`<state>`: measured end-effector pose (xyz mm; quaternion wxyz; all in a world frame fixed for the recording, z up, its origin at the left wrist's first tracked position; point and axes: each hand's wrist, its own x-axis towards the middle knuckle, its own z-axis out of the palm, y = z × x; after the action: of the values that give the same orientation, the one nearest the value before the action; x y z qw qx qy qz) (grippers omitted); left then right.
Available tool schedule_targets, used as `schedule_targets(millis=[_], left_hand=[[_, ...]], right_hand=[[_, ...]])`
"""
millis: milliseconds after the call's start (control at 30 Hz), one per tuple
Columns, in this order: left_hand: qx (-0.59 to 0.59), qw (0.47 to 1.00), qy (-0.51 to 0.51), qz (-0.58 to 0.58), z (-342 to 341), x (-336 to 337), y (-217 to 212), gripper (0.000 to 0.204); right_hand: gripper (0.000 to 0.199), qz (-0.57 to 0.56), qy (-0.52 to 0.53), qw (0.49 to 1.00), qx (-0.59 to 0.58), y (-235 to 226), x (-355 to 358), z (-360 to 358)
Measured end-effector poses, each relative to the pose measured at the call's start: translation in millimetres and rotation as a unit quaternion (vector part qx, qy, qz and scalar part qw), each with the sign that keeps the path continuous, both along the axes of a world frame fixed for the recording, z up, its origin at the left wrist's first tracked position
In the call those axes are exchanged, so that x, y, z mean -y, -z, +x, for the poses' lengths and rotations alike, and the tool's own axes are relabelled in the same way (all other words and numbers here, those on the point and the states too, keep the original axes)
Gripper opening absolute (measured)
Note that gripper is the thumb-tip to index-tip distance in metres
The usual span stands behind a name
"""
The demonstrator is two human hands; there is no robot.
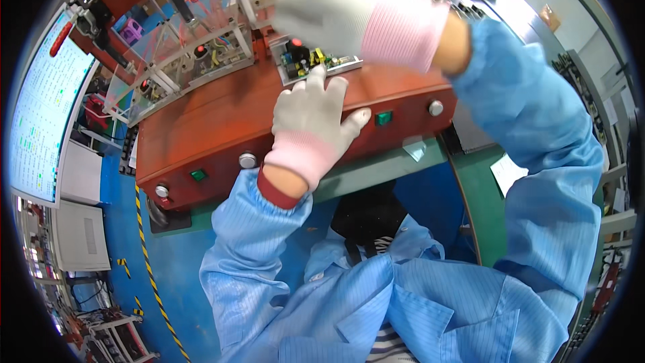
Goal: The person unloads tested circuit boards from a testing fixture onto a conveyor, loads new circuit boards into the fixture by hand, and presses buttons to operate the machine.
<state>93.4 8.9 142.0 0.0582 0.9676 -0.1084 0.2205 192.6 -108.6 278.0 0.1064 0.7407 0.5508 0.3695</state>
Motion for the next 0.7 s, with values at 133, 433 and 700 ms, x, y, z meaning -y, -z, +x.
schedule_targets(millis=[133,433,700], left_hand=[[-0.016,0.999,0.036,-0.024,-27,19,-9,0.044],[0.000,0.954,0.182,-0.239,-77,65,4,0.036],[-0.095,0.901,0.339,-0.254,-81,110,52,0.027]], right_hand=[[0.054,0.001,0.190,0.937,-0.292,48,2,-1],[0.049,0.060,0.109,0.919,-0.375,64,19,-6],[0.060,0.275,0.492,0.725,-0.396,61,285,-135]])
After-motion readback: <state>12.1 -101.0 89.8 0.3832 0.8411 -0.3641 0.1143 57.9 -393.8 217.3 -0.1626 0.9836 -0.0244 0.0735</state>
